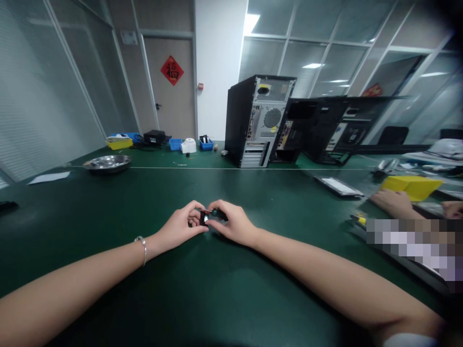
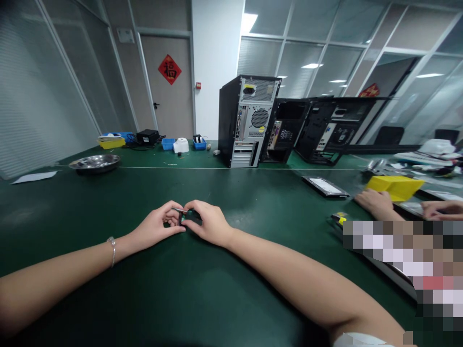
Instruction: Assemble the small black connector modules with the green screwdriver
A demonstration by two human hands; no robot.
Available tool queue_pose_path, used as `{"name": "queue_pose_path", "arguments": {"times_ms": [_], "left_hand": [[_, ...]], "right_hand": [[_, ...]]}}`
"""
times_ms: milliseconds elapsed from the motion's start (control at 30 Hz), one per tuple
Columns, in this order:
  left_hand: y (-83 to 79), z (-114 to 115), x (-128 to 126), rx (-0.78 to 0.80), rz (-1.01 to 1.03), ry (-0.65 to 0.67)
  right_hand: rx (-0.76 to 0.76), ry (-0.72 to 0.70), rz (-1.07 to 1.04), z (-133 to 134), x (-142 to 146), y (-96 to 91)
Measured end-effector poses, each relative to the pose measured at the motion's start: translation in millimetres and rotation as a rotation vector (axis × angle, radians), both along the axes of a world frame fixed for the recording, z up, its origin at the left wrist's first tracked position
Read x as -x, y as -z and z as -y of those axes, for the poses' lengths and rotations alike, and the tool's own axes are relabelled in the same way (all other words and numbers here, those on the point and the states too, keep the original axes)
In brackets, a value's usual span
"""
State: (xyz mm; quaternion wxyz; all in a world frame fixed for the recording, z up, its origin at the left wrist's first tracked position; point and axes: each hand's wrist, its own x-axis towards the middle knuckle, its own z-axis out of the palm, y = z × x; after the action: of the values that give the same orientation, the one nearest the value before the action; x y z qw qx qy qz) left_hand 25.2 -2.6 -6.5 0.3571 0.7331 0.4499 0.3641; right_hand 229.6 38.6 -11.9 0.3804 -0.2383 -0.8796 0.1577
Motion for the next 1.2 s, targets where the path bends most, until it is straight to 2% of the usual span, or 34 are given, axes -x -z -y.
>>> {"name": "queue_pose_path", "arguments": {"times_ms": [300,633,933,1200], "left_hand": [[-0.7,0,-2,0.043,0.051,-0.017],[-1.3,-3,1,0.196,0.269,0.056],[0.7,-7,2,0.166,0.281,0.028],[3.1,-10,4,0.175,0.229,0.0]], "right_hand": [[-0.003,0.002,-0.014,0,2,1.7],[-0.027,-0.037,-0.054,-4,-1,1.7],[-0.05,-0.128,-0.089,-2,-1,-0.1],[-0.071,-0.01,-0.134,-13,-2,1.6]]}}
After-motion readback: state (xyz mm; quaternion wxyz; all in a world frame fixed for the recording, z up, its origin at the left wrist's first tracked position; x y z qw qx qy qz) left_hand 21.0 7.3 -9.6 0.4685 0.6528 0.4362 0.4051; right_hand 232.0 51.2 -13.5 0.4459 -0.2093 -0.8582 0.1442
